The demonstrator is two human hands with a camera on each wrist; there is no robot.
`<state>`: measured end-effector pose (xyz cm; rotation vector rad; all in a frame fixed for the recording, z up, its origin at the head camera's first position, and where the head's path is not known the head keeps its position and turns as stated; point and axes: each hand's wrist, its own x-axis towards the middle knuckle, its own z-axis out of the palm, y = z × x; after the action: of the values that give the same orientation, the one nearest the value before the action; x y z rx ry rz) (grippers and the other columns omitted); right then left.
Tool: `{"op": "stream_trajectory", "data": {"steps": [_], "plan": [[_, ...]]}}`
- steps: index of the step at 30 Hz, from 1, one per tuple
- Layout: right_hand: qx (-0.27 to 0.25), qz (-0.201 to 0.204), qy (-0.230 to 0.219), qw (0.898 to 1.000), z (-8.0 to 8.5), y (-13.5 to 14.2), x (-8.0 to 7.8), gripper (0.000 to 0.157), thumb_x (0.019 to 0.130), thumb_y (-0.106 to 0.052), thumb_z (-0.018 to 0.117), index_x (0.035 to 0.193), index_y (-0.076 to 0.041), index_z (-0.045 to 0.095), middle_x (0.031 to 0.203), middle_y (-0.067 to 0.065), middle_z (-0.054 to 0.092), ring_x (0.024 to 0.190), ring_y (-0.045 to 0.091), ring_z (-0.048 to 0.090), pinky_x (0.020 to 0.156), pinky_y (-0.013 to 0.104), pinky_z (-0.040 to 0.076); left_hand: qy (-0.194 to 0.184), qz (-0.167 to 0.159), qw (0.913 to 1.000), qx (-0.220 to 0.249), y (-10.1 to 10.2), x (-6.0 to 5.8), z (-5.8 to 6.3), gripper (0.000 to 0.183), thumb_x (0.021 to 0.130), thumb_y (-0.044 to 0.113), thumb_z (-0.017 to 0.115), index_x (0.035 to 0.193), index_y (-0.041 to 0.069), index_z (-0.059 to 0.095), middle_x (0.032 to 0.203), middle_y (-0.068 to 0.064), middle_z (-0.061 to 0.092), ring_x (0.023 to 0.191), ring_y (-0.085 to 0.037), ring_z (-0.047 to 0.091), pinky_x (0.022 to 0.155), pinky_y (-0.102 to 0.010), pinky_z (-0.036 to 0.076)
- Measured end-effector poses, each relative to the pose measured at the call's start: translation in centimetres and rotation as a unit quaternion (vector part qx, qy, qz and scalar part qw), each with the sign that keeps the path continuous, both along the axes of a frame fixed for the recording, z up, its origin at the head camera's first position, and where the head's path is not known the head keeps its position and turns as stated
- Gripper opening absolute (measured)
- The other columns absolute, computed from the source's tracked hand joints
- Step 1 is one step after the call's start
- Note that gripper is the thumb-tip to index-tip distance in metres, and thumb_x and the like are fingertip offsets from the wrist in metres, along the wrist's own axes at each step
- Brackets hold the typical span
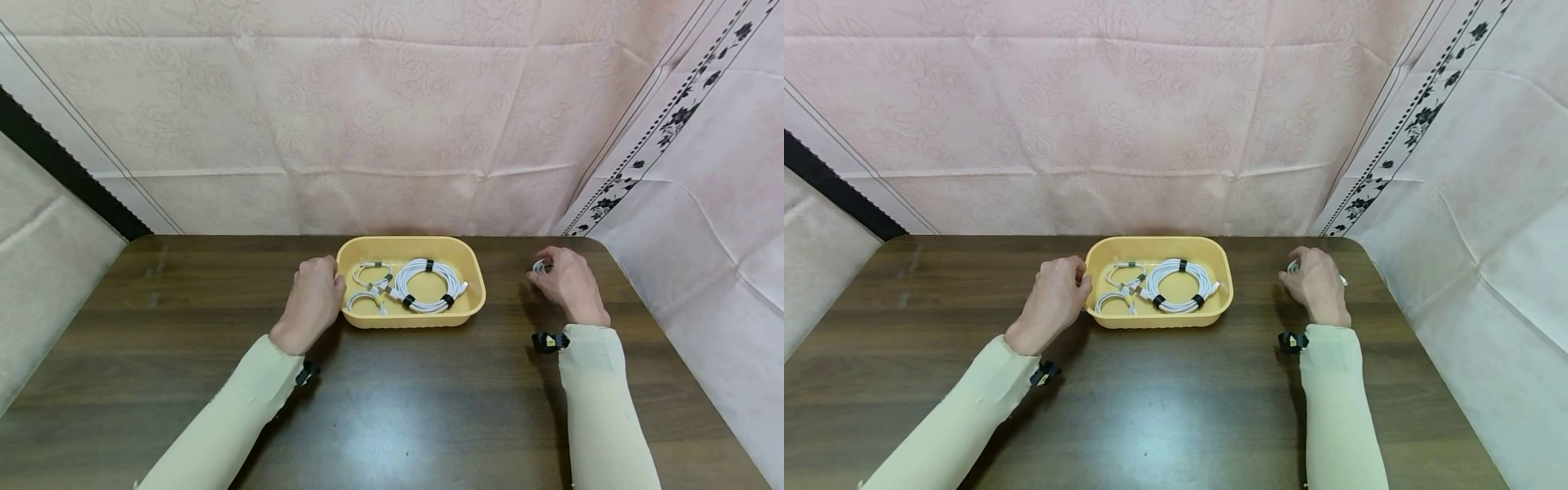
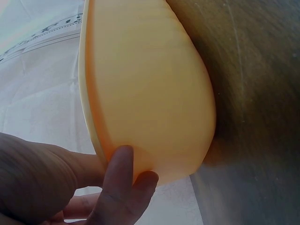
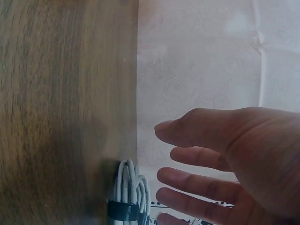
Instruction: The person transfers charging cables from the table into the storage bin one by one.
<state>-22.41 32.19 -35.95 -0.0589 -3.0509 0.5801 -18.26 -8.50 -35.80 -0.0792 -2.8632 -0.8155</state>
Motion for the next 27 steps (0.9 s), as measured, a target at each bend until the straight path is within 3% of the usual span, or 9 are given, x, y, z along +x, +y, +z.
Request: {"op": "stream_trajectory", "data": {"steps": [14,27], "plan": [[-0.014,-0.020,-0.013,1.000,-0.1,0.8,0.1,0.047,0.095,-0.024,0.067,0.134,0.001,0.059,0.129,0.028,0.060,0.115,0.044,0.057,0.092,0.059,0.047,0.009,-0.006,0.9999,0.003,-0.1,0.0,0.0,0.015,0.097,0.006,0.057,0.086,-0.001,0.065,0.081,-0.013,0.064,0.075,-0.024,0.064,0.063,-0.038,0.054],[-0.017,-0.032,-0.051,0.998,-0.4,1.1,0.1,0.053,0.096,-0.026,0.065,0.135,0.007,0.054,0.132,0.031,0.058,0.113,0.042,0.057,0.094,0.058,0.048,0.005,-0.007,1.0000,0.003,-0.1,0.0,-0.1,0.016,0.098,0.007,0.056,0.087,-0.001,0.065,0.082,-0.013,0.064,0.075,-0.024,0.064,0.064,-0.038,0.054]]}}
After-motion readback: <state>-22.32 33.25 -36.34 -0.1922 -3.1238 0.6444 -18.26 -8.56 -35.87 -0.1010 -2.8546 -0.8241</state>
